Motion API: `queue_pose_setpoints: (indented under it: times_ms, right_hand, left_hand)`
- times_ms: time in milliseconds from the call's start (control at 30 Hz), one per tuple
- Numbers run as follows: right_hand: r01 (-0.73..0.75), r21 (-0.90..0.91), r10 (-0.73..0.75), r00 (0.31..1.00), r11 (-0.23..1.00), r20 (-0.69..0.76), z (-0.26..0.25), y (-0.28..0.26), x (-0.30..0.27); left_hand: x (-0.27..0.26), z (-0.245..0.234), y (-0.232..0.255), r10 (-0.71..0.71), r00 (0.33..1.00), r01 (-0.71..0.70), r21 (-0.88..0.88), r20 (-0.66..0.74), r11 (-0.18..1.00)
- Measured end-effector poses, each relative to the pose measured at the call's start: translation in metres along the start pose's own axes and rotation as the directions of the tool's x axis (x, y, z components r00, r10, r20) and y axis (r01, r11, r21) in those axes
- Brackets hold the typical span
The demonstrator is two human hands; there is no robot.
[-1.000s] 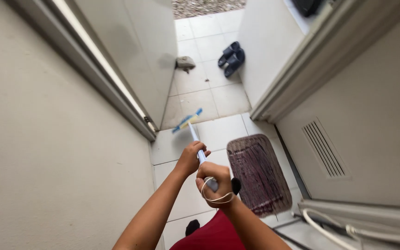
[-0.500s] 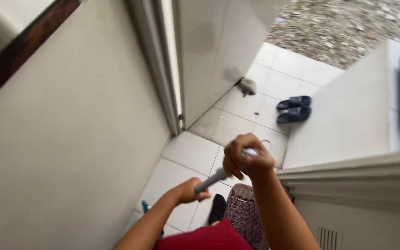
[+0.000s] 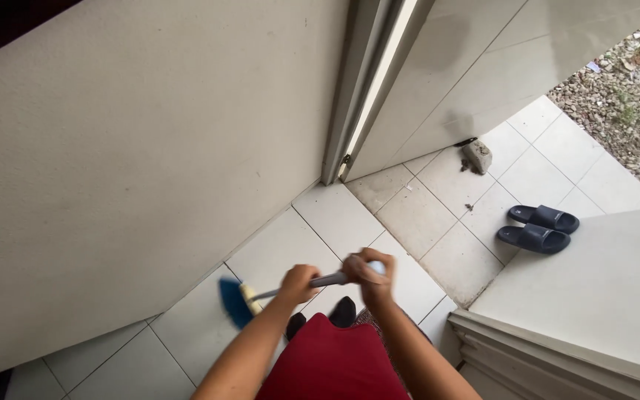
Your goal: The recorder is sweeping the floor in various rooms using a broom.
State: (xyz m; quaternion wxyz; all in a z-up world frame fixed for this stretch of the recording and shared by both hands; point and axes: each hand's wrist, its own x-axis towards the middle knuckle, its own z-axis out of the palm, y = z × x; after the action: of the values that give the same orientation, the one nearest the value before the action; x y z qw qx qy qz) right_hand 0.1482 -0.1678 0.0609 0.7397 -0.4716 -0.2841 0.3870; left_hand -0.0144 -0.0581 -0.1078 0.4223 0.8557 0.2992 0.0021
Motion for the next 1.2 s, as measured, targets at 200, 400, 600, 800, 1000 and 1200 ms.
queue_pose_setpoints:
  times_ms: [200, 400, 600, 800, 1000, 1200]
  right_hand:
    - [0.437, -0.309, -0.418, 0.899, 0.845, 0.129, 0.001, -0.135, -0.009]
    - [0.734, -0.282, -0.719, 0.673, 0.618, 0.172, -0.008, -0.177, -0.029]
    - [0.365, 0.152, -0.376, 0.926, 0.918, 0.046, -0.034, -0.155, -0.022]
    - [-0.316, 0.033, 0.303, 0.93, 0.948, 0.208, 0.022, 0.045, -0.061]
    - [-0.253, -0.094, 0.262, 0.96, 0.963, 0.099, 0.054, 0.035, -0.091]
    - [0.151, -0.095, -0.148, 0.988, 0.984, 0.033, -0.02, -0.083, -0.065]
  left_hand:
    - [0.065, 0.02, 0.122, 0.097, 0.984, -0.124, -0.18, -0.149, 0.976]
    - [0.039, -0.055, 0.21, 0.273, 0.946, -0.281, -0.026, -0.173, 0.959]
    - [-0.029, -0.076, 0.181, -0.016, 0.999, 0.013, 0.103, 0.032, 0.995]
    - [-0.117, -0.015, -0.038, -0.159, 0.986, 0.167, 0.33, -0.05, 0.929]
    - [-0.122, 0.013, -0.07, -0.364, 0.931, 0.36, 0.249, -0.032, 0.899]
    - [0.01, 0.056, 0.049, 0.099, 0.972, -0.093, 0.041, -0.211, 0.995]
